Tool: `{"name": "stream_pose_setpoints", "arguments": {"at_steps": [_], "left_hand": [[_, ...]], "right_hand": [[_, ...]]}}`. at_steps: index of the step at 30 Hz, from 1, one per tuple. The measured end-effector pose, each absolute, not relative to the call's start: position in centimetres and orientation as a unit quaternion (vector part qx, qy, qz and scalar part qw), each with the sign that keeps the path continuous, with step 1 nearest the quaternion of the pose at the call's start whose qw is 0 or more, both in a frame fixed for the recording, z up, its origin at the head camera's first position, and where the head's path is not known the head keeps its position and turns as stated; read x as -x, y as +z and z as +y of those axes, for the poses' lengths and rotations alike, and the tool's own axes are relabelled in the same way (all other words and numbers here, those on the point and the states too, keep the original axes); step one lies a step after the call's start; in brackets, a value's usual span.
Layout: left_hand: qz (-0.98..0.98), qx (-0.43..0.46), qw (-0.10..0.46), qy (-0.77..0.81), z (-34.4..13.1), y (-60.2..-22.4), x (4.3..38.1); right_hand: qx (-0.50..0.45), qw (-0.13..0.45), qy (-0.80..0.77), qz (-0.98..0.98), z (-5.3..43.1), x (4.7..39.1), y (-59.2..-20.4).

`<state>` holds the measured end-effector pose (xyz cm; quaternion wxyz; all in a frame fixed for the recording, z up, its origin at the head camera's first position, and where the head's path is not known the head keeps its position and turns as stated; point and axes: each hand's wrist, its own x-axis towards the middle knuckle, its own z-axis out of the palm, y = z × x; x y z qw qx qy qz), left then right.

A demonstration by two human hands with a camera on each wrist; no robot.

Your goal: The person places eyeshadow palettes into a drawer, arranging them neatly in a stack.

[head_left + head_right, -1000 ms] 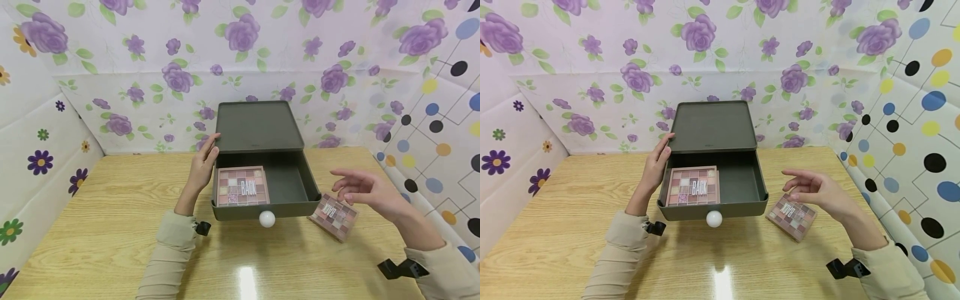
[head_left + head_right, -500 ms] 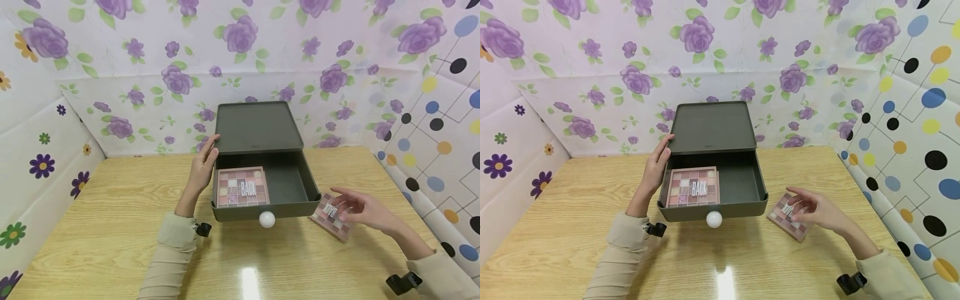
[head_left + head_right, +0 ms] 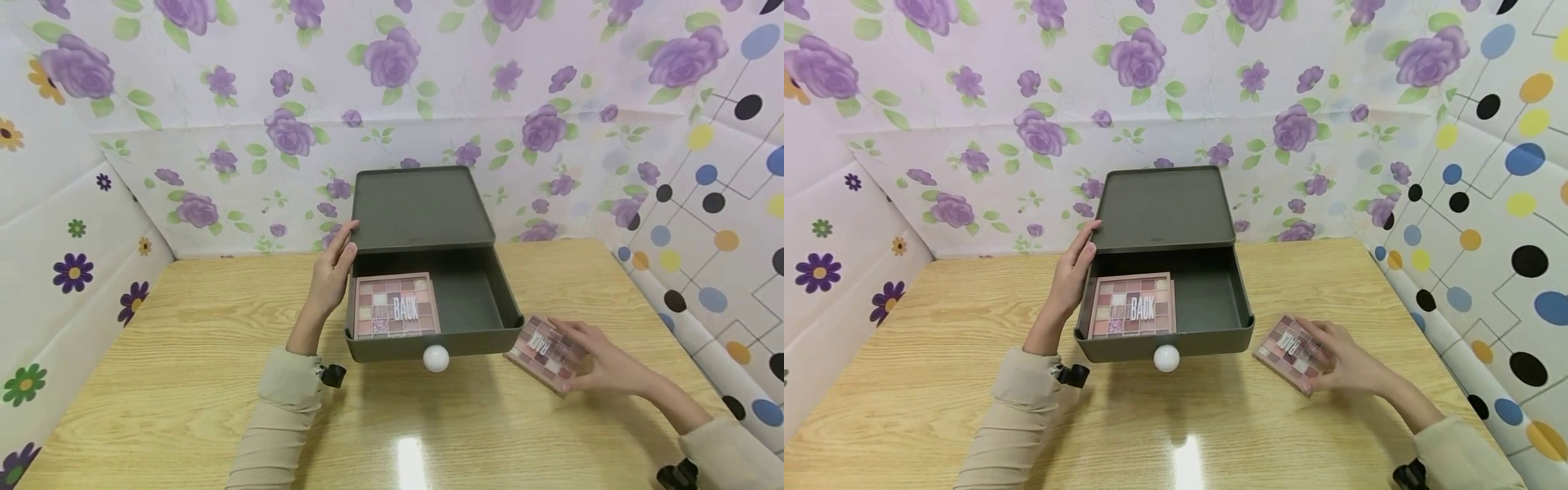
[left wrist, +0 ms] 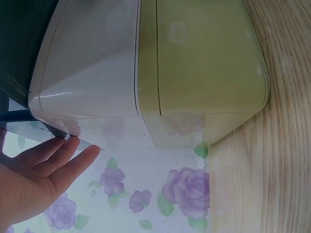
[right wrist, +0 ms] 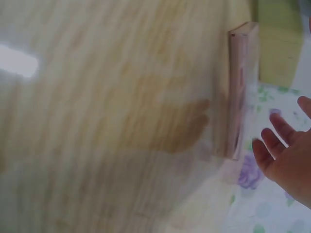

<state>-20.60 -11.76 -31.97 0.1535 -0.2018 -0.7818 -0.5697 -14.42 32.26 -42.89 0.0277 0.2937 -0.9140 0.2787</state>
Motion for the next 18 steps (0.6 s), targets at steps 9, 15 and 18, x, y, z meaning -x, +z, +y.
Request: {"name": "stream_pose_setpoints", "arguments": {"at_steps": [9,15,18], "left_hand": [[-0.781,0.207,0.161,-0.567,-11.8,-31.9,20.5],[-0.781,0.205,0.162,-0.567,-11.7,-31.9,20.5],[-0.78,0.206,0.159,-0.569,-11.7,-31.9,20.6]], "right_hand": [[-0.299,0.039,0.215,-0.929,33.2,14.1,-44.7],[-0.243,-0.007,0.144,-0.959,32.7,13.3,-44.7],[-0.23,-0.01,0.117,-0.966,32.4,13.0,-44.6]]}}
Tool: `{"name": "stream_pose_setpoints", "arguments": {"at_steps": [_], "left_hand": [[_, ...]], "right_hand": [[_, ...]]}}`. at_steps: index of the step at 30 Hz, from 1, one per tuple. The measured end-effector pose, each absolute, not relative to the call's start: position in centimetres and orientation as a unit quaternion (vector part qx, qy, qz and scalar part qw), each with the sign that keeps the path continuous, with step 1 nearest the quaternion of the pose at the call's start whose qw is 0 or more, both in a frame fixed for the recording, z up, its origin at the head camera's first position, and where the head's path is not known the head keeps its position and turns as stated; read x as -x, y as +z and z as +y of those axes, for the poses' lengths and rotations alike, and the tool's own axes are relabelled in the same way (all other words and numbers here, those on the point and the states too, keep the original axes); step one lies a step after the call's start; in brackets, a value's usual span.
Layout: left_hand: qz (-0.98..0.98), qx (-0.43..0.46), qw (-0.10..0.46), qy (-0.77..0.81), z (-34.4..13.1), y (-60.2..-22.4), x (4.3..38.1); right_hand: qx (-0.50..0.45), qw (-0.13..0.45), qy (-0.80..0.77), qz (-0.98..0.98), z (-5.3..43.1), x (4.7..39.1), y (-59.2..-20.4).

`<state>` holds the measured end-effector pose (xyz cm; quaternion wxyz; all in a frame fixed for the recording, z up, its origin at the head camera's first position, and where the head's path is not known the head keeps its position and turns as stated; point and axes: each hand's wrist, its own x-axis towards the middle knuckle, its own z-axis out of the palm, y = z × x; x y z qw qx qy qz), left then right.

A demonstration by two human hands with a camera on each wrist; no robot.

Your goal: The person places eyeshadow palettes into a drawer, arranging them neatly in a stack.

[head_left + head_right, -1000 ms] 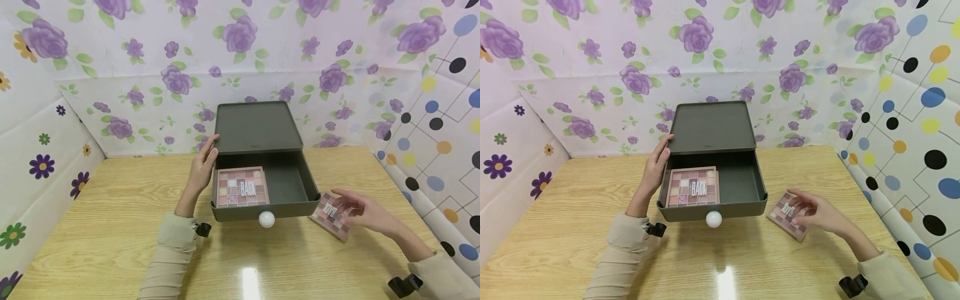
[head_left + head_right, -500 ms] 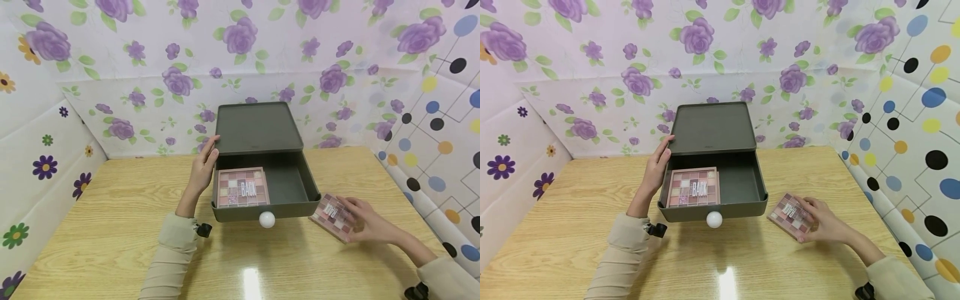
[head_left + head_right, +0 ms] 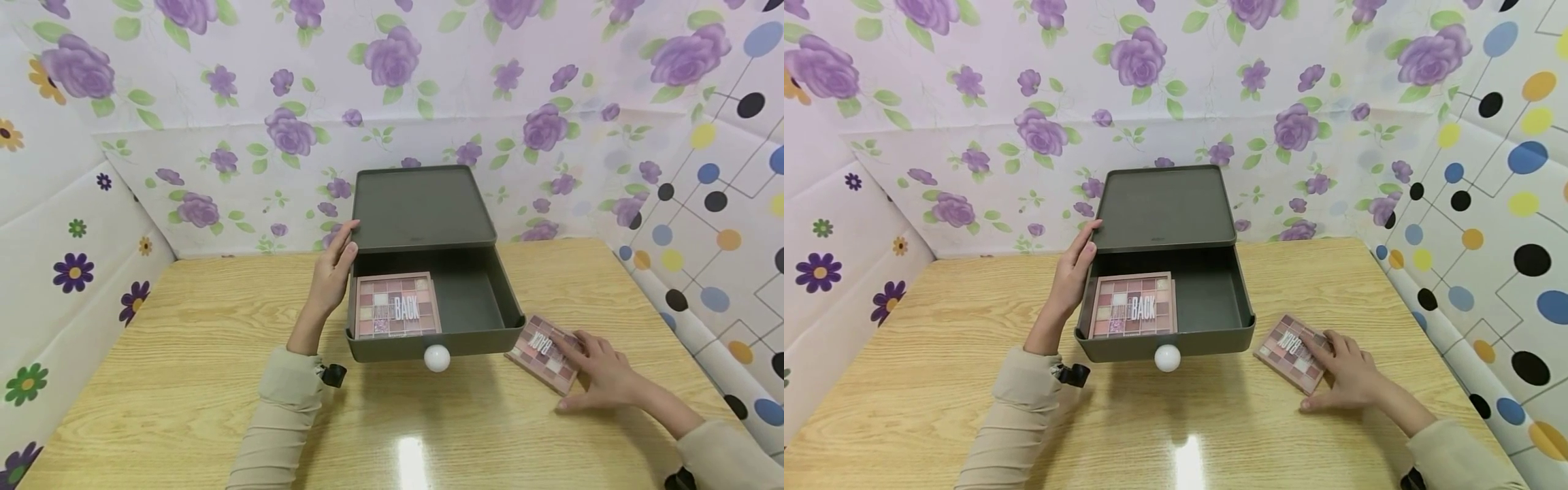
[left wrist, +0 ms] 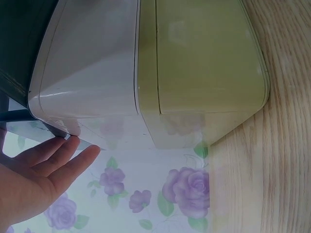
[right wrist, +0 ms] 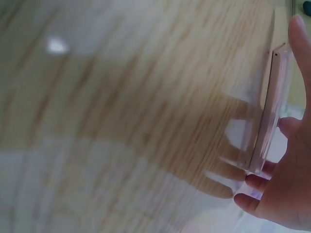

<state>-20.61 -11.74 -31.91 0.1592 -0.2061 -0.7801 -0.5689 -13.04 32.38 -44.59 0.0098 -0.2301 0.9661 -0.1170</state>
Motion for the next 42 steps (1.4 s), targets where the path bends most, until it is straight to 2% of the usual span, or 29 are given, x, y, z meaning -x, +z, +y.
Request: {"name": "stream_pose_setpoints", "arguments": {"at_steps": [7,13,20,27,34,42], "left_hand": [[-0.778,0.206,0.158,-0.572,-11.8,-32.0,20.7],[-0.779,0.208,0.157,-0.571,-11.8,-32.0,20.7],[-0.778,0.205,0.157,-0.572,-11.7,-31.9,20.6],[-0.776,0.205,0.159,-0.574,-11.7,-31.9,20.6],[-0.775,0.203,0.158,-0.576,-11.7,-31.9,20.7],[-0.776,0.204,0.162,-0.575,-11.7,-31.9,20.6]], "right_hand": [[0.195,-0.014,-0.116,0.974,32.0,13.2,-44.8],[0.2,-0.057,-0.145,0.967,32.1,13.6,-44.8],[0.191,-0.075,-0.189,0.96,31.9,13.7,-43.7],[0.201,-0.108,-0.216,0.949,31.9,13.6,-43.2],[0.196,-0.108,-0.25,0.942,32.5,13.4,-42.4],[0.231,-0.141,-0.271,0.924,33.2,13.3,-40.9]]}}
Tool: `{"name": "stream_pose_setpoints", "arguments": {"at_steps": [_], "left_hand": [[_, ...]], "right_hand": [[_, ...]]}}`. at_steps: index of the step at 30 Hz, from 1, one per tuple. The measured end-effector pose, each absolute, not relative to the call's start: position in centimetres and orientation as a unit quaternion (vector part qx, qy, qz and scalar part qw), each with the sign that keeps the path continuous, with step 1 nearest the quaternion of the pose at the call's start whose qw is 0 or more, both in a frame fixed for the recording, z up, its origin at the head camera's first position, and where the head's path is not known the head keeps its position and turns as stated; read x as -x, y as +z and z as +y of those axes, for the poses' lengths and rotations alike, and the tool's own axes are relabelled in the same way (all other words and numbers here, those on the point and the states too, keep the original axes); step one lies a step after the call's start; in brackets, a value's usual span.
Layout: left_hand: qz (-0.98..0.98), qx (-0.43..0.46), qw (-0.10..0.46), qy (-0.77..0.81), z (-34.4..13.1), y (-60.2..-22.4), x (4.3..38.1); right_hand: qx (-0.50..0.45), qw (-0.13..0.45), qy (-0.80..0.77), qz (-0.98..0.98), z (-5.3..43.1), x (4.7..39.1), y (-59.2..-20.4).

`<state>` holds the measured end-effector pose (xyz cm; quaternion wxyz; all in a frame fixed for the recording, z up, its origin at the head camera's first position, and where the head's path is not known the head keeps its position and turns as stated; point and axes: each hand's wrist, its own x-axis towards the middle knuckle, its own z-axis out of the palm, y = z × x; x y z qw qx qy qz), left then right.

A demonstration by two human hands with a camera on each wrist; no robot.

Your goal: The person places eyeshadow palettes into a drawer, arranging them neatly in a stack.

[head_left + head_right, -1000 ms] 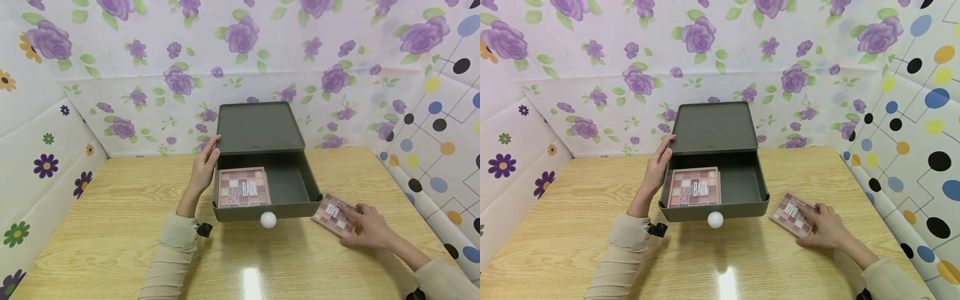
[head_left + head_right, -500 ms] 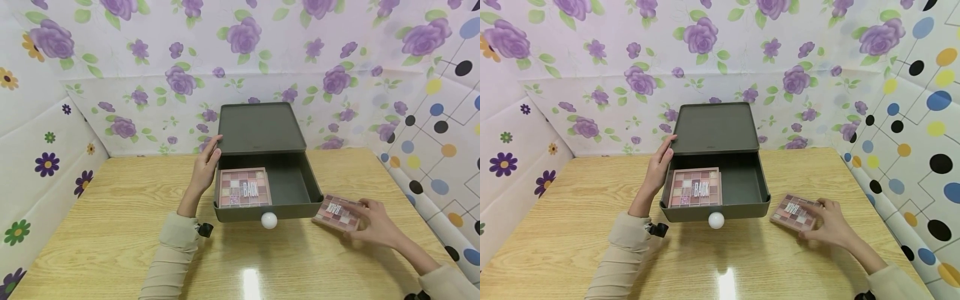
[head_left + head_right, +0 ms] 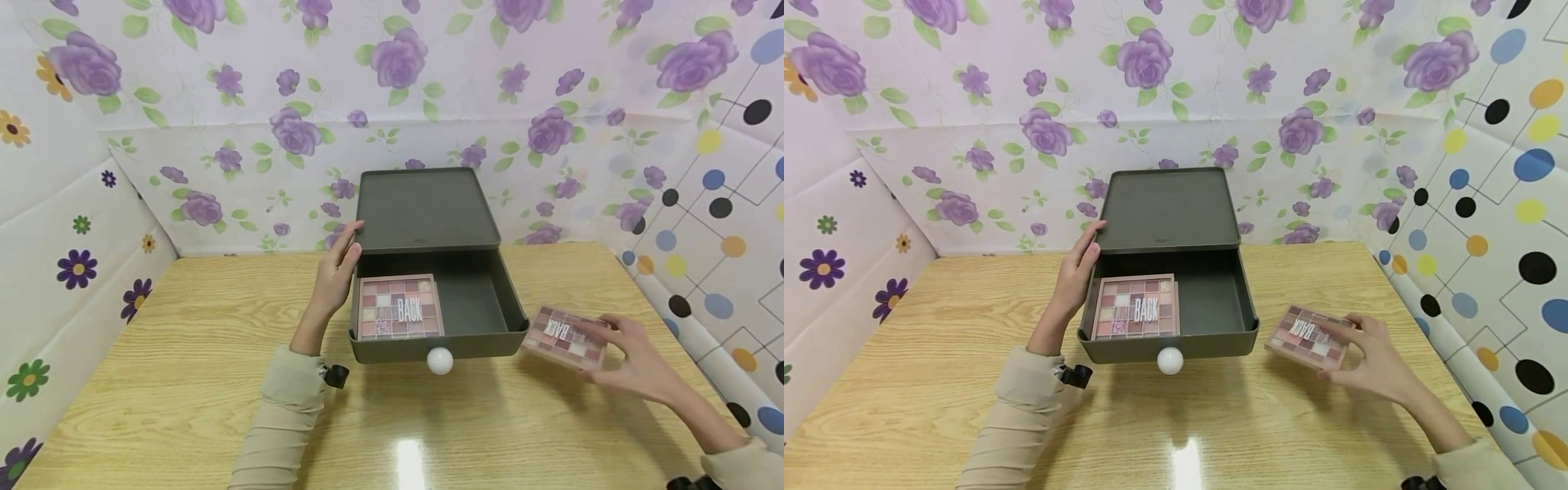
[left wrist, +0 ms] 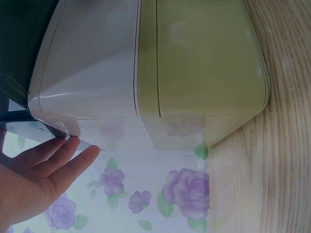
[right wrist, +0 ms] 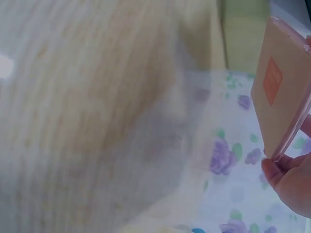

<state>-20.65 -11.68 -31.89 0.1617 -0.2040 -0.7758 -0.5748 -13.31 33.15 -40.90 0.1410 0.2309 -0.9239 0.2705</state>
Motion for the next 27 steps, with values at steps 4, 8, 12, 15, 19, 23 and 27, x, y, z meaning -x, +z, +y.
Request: {"name": "stream_pose_setpoints", "arguments": {"at_steps": [4,8,12,15,19,23,27], "left_hand": [[-0.777,0.204,0.162,-0.573,-11.7,-31.9,20.6],[-0.776,0.204,0.161,-0.574,-11.7,-31.9,20.6],[-0.777,0.203,0.164,-0.573,-11.7,-31.8,20.6],[-0.778,0.204,0.166,-0.571,-11.7,-31.9,20.6],[-0.778,0.208,0.163,-0.57,-11.8,-31.9,20.5],[-0.777,0.209,0.162,-0.571,-11.8,-32.0,20.5],[-0.778,0.206,0.16,-0.571,-11.7,-31.9,20.5]], "right_hand": [[-0.232,0.142,0.27,-0.924,33.4,13.1,-39.8],[-0.226,0.133,0.277,-0.924,33.7,12.9,-38.8],[-0.222,0.134,0.275,-0.926,33.7,12.8,-38.0],[-0.22,0.138,0.271,-0.927,33.6,12.6,-37.4],[-0.228,0.156,0.271,-0.922,33.7,12.6,-36.7],[-0.237,0.175,0.265,-0.918,33.9,12.6,-35.6],[-0.231,0.167,0.264,-0.921,34.1,12.2,-34.4]]}}
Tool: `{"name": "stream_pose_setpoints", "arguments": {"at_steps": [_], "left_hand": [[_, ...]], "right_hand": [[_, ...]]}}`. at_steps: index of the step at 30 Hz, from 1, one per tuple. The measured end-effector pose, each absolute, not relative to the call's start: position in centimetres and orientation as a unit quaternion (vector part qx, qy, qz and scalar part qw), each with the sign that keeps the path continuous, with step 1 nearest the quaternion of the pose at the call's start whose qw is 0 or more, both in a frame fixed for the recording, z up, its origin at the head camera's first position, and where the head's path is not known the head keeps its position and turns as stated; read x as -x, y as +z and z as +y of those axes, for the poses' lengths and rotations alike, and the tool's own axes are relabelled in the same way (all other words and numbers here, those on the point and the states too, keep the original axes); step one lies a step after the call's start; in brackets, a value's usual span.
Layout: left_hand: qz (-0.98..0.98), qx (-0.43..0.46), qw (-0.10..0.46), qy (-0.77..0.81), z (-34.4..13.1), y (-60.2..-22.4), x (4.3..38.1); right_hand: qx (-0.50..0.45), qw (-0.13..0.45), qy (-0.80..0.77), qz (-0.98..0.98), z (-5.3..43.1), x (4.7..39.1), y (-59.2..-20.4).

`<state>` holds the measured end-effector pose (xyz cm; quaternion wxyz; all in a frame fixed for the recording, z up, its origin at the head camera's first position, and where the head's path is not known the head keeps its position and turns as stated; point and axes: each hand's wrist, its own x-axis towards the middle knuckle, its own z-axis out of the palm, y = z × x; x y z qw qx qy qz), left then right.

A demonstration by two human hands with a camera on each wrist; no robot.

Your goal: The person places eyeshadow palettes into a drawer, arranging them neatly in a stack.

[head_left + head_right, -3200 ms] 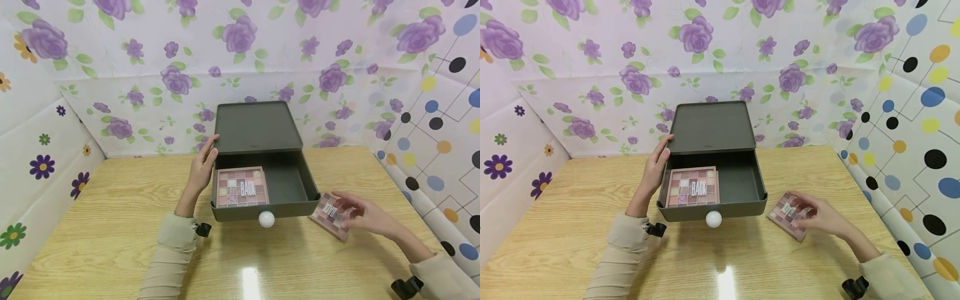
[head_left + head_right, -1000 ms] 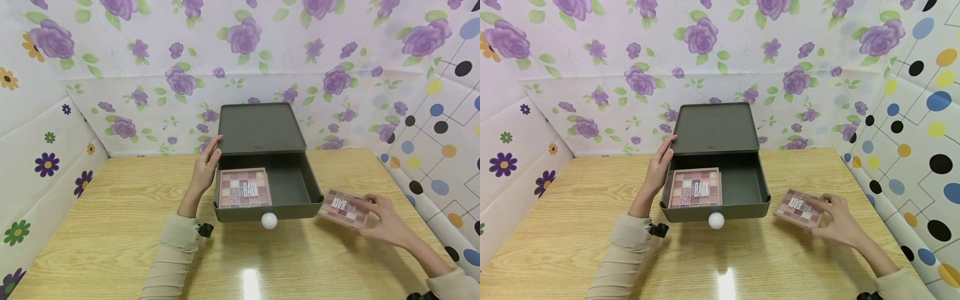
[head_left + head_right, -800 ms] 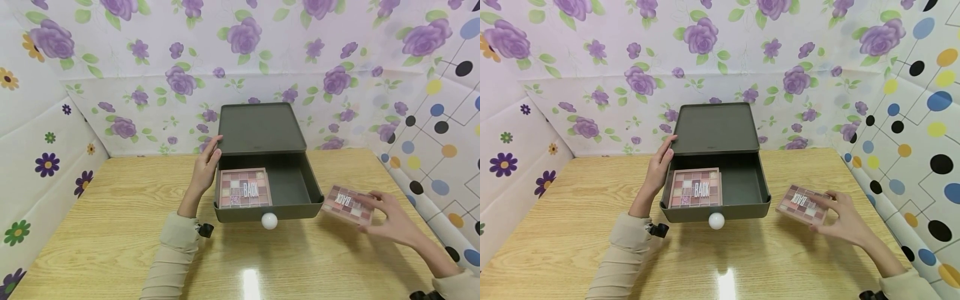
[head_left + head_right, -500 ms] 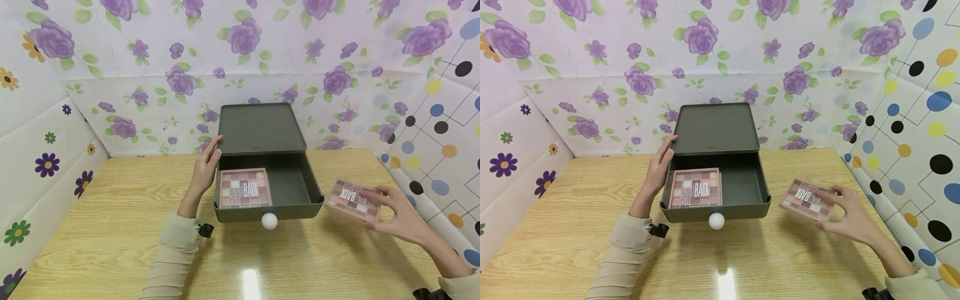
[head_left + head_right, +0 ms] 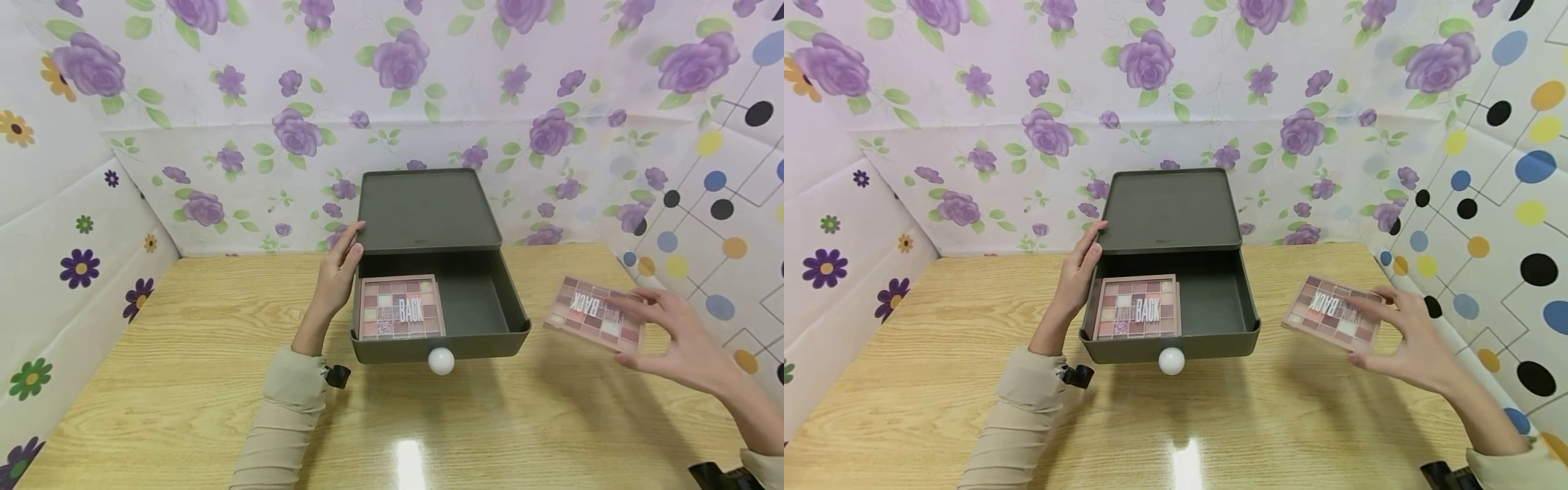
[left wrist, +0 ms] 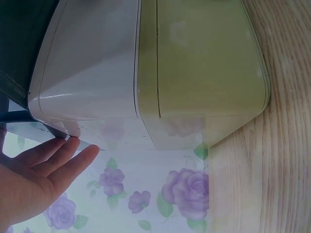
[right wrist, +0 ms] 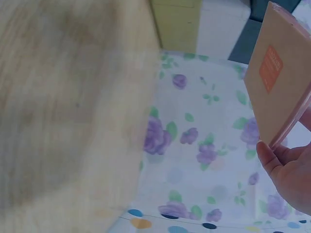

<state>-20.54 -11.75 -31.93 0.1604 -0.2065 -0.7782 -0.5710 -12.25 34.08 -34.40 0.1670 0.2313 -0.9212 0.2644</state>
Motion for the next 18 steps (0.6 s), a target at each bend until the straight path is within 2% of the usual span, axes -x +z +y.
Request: {"name": "stream_pose_setpoints", "arguments": {"at_steps": [18], "left_hand": [[-0.782,0.203,0.162,-0.566,-11.7,-31.8,20.4]], "right_hand": [[-0.238,0.182,0.272,-0.915,33.1,11.9,-31.1]]}}
